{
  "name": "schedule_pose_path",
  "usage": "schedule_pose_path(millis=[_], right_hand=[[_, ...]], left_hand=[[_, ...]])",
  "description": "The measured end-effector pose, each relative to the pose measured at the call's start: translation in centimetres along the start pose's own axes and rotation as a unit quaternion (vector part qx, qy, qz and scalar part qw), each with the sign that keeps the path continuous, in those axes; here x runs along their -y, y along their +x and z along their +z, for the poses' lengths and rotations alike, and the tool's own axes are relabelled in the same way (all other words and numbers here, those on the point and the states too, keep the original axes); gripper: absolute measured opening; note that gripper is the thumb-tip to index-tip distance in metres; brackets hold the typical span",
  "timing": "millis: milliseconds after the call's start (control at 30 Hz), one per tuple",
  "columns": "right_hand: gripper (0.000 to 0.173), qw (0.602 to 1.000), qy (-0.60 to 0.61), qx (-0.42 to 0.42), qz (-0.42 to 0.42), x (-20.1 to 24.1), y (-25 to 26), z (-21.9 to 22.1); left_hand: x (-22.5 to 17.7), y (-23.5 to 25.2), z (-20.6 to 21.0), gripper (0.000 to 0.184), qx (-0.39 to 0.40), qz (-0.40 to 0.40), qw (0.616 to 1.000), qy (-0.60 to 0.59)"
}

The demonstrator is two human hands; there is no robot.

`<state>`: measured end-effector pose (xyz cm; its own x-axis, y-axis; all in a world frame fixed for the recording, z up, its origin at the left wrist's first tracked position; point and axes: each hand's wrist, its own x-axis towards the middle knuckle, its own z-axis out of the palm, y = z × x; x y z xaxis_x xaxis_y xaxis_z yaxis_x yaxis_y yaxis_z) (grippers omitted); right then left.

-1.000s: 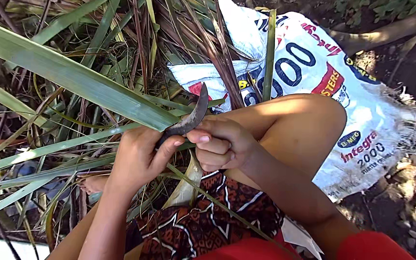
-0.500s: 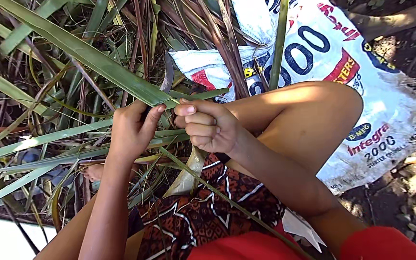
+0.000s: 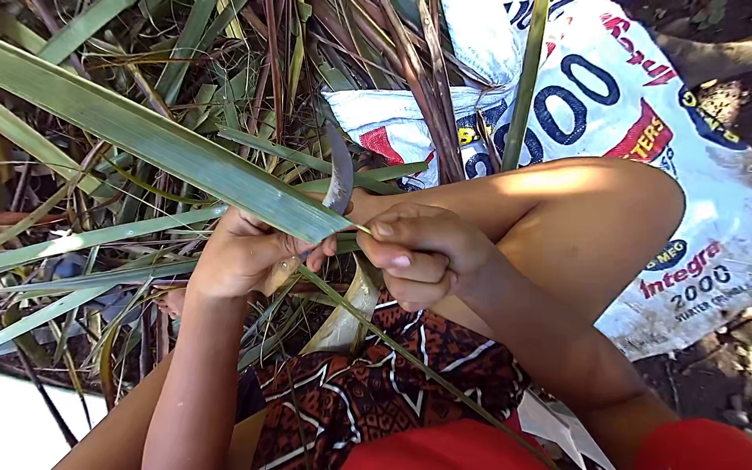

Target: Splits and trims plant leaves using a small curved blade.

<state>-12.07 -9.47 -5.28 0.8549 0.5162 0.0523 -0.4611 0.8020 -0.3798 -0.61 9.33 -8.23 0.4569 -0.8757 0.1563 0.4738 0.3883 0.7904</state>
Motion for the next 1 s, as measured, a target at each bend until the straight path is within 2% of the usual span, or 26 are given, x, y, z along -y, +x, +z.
schedule_pose_path(millis=[133,267,333,467,600,867,1000], right_hand=[[0.027,1.000,-0.008,0.020,0.003,0.1,-0.2,0.3],[0.025,0.999,-0.020,0.028,0.019,-0.1,-0.6,0.7],[0.024,0.997,-0.058,0.035,0.029,-0.3,-1.0,1.0],[0.028,0.981,-0.184,0.018,0.067,0.4,-2.1,2.2],[0.027,0.963,-0.257,0.030,0.078,0.8,-2.7,2.7],[0.028,0.976,-0.179,0.085,0.095,0.1,-3.0,1.8],[0.028,0.976,-0.128,0.135,0.109,-0.7,-3.0,1.3]], left_hand=[[-1.2,-0.3,0.7,0.017,-0.027,0.027,0.999,0.038],[-2.5,-0.7,-0.1,0.014,-0.094,0.068,0.989,0.088],[-2.9,-1.1,-0.6,0.015,-0.075,0.076,0.991,0.086],[-3.2,-1.8,-0.8,0.016,0.013,0.068,0.992,0.106],[-3.6,-2.0,-0.6,0.016,0.013,0.106,0.988,0.111],[-5.1,-1.9,-1.1,0.014,0.020,0.137,0.984,0.115],[-6.3,-2.6,-1.7,0.011,-0.031,0.170,0.978,0.118]])
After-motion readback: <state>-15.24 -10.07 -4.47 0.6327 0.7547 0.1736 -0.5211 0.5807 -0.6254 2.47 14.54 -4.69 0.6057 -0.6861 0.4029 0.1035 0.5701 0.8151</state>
